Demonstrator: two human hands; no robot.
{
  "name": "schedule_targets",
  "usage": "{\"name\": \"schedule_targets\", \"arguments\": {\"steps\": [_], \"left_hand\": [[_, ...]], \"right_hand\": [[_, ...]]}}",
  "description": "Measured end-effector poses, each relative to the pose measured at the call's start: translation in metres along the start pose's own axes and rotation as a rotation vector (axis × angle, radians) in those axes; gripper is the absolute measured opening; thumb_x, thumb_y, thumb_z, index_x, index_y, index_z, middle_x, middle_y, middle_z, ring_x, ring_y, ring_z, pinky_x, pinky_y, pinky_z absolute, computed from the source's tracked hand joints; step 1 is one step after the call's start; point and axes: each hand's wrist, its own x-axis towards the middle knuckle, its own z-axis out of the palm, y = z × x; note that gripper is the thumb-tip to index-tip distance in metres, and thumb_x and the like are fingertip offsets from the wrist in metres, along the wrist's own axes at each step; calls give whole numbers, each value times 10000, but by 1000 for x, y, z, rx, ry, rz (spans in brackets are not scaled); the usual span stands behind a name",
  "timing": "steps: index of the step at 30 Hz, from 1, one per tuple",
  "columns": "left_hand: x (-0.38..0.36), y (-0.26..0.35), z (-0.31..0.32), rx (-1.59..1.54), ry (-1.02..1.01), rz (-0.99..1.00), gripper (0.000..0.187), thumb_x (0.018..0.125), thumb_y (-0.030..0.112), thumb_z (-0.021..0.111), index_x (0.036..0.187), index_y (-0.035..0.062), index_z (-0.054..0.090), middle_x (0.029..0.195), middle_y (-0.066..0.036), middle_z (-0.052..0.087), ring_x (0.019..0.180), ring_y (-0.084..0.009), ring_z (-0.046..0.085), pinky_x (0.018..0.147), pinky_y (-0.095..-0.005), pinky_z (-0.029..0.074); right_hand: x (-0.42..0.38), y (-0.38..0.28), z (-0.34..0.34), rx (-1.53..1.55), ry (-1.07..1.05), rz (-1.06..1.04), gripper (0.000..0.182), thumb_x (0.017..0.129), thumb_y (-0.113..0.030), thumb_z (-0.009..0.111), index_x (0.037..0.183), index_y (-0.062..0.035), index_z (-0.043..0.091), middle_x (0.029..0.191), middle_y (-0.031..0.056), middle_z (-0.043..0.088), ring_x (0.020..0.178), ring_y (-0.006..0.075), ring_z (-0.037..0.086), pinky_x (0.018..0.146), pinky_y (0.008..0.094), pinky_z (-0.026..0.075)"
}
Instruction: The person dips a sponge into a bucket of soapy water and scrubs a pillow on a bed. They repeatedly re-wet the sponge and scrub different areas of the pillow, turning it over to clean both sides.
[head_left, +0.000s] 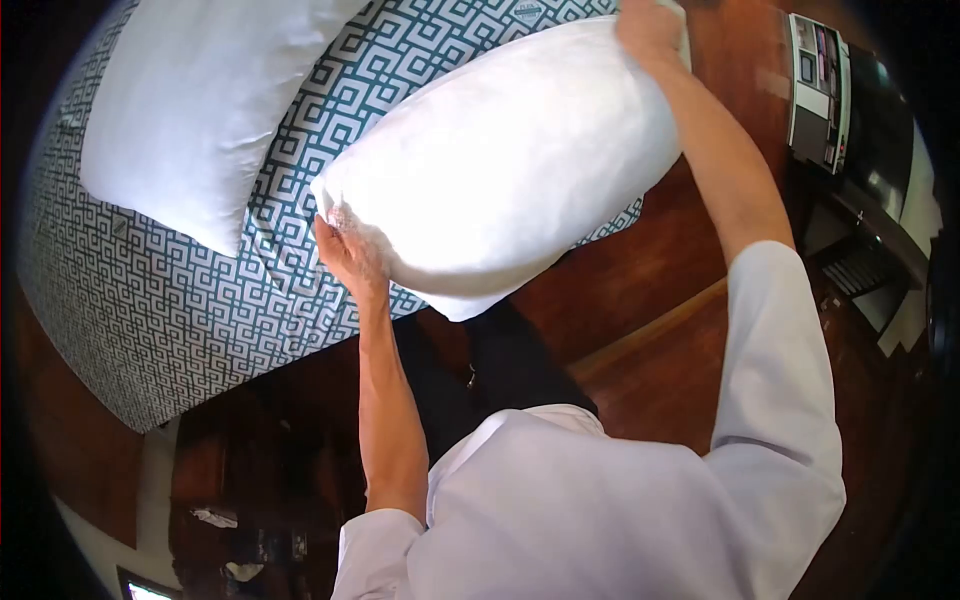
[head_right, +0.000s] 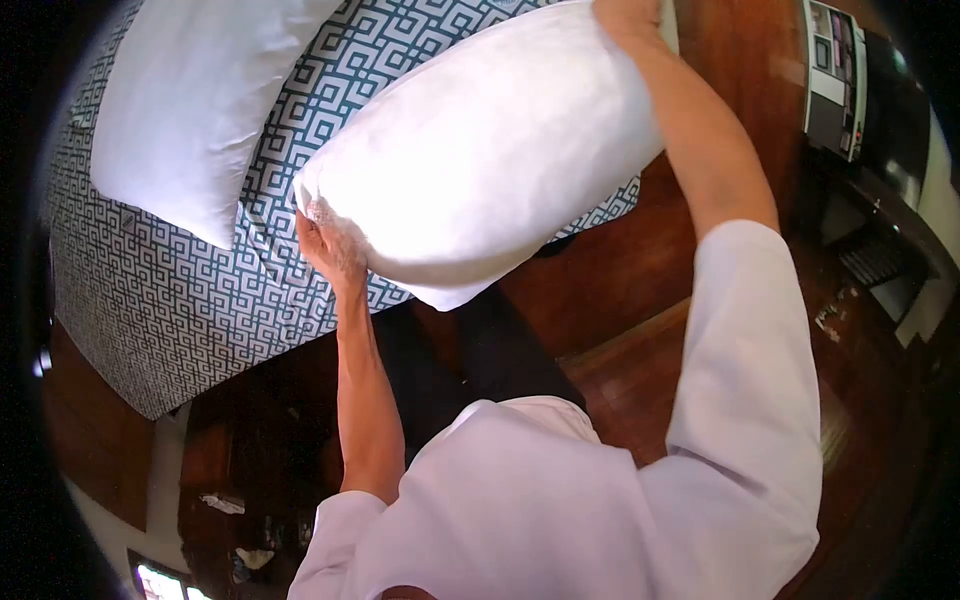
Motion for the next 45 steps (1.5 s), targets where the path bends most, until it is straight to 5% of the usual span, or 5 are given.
{"name": "schedule_targets", "arguments": {"steps": [3,6,31,37,45], "left_hand": [[8,21,14,-168,52,-93,407,1064,325,494,1218,-48,547,1015,-86,628,870,-140,586,743,-270,479],[9,20,17,-386,48,-115,417,1066,343,483,1255,-25,534,1062,-87,641,909,-148,612,794,-288,503],[23,-51,-20,-987,-378,-266,346,1052,223,452,1342,35,480,1213,-115,611,1075,-266,612,953,-425,531],[24,20,11,-612,118,-429,392,1042,257,475,1352,23,427,1221,-161,584,1090,-309,628,896,-417,573],[-29,17,29,80,288,-316,571,1022,367,557,1321,-69,342,1283,-259,505,1132,-348,568,1020,-438,446]], "right_hand": [[-18,-12,-76,188,703,-267,204,908,-94,513,945,-56,711,947,141,719,804,316,688,746,453,541],[-85,-108,-105,81,29,-150,278,839,-152,580,1102,-117,661,765,123,701,677,294,691,511,447,504],[-313,-212,-75,730,136,-619,421,815,-215,657,1215,-96,600,957,113,701,680,256,689,540,392,543],[-135,-13,16,116,281,-265,323,893,-195,548,1205,-183,631,855,86,710,657,300,682,502,459,497],[-265,-146,-71,688,280,-409,438,820,-189,650,1258,-200,644,870,77,712,594,243,659,509,425,506]]}}
